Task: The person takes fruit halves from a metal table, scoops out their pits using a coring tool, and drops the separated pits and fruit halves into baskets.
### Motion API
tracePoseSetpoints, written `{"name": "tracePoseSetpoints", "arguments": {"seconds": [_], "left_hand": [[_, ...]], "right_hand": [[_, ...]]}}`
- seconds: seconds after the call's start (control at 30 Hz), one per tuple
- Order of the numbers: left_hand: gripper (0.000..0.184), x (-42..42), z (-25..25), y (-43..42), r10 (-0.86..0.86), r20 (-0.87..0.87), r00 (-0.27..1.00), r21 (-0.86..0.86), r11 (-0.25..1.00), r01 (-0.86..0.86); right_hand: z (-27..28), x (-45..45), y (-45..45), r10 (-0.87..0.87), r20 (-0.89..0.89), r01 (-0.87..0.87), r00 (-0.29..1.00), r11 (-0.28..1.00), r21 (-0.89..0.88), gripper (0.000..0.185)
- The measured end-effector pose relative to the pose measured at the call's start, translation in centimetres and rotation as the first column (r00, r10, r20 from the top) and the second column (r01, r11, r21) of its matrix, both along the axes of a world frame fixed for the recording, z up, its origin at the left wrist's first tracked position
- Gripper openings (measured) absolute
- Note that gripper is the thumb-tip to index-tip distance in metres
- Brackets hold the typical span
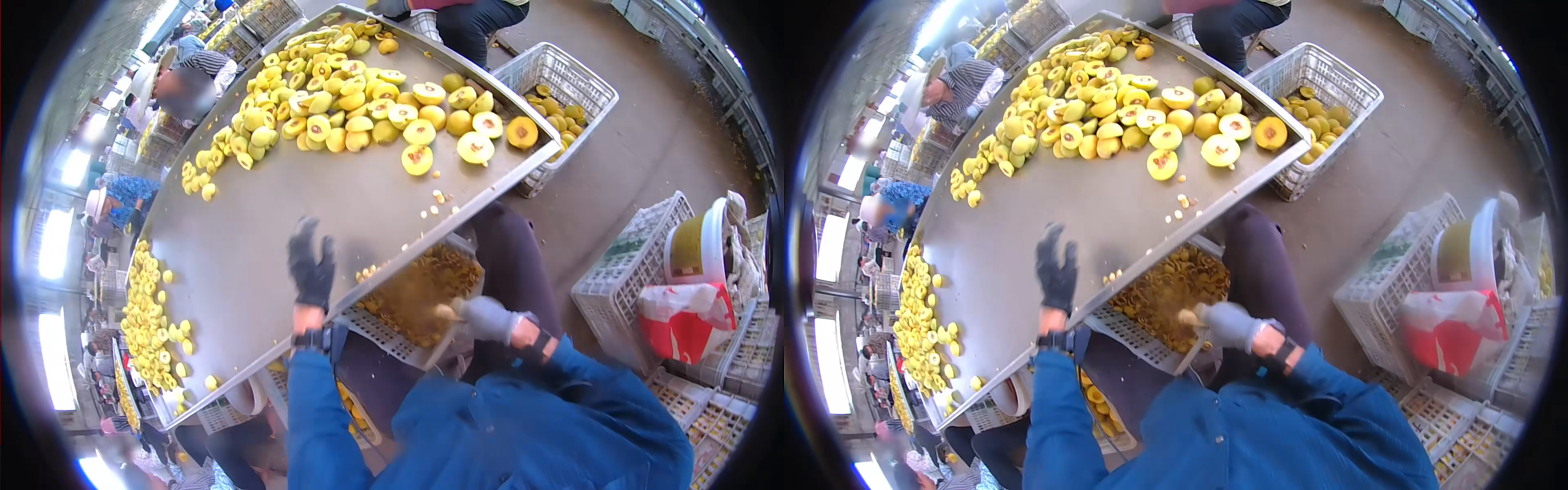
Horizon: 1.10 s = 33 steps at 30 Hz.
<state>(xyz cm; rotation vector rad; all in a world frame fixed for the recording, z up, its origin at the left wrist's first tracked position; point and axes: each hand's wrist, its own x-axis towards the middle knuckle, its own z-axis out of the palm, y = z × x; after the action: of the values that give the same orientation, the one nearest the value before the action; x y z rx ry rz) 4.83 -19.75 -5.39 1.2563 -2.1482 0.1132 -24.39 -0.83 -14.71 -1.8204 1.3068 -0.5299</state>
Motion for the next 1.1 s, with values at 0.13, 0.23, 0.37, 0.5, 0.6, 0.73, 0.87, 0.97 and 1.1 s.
{"name": "tracePoseSetpoints", "arguments": {"seconds": [0.13,0.23,0.37,0.5,0.6,0.73,0.87,0.97,1.1], "left_hand": [[0.048,-5.5,-2.3,-11.8,-0.056,0.142,0.988,-0.067,0.996,0.066],[0.055,-7.6,-3.1,-19.0,0.049,0.232,0.971,-0.163,0.987,-0.011],[0.065,-10.1,-4.5,-24.4,-0.049,0.397,0.916,-0.013,0.998,0.059],[0.066,-10.5,-3.7,-25.8,0.111,0.483,0.869,0.067,0.984,-0.162],[0.058,-9.1,-6.2,-25.6,0.012,0.224,0.974,-0.004,1.000,-0.012],[0.054,-7.5,-7.0,-19.2,-0.106,0.074,0.992,0.155,0.983,0.094],[0.042,-4.8,-1.5,-14.3,-0.331,0.072,0.941,0.490,0.833,0.256],[0.040,-1.5,-0.9,-18.0,-0.167,-0.040,0.985,0.268,0.948,0.172],[0.051,1.8,-2.2,-27.7,0.144,-0.012,0.989,0.115,0.983,-0.142]], "right_hand": [[1.3,0.1,-1.0,-0.029,-0.030,0.033,0.999,0.987,0.158,0.025],[0.2,-0.1,-1.3,-0.029,0.022,0.024,0.999,0.985,0.172,0.029],[0.6,0.2,-2.3,-0.077,0.040,0.061,0.996,0.951,0.302,0.028],[1.1,0.3,-2.5,-0.110,0.013,0.103,0.994,0.958,0.268,0.028],[1.1,0.7,-2.7,-0.069,-0.077,0.087,0.995,0.963,0.254,0.029],[0.5,1.5,-2.5,-0.079,-0.070,0.092,0.994,0.973,0.212,0.032],[-2.6,2.3,-1.2,-0.105,-0.033,0.109,0.994,0.974,0.198,0.033],[-2.1,2.7,-1.2,-0.093,-0.014,0.093,0.996,0.965,0.247,0.033],[-7.0,2.9,0.2,-0.035,0.043,0.024,0.998,0.973,0.230,0.034]]}}
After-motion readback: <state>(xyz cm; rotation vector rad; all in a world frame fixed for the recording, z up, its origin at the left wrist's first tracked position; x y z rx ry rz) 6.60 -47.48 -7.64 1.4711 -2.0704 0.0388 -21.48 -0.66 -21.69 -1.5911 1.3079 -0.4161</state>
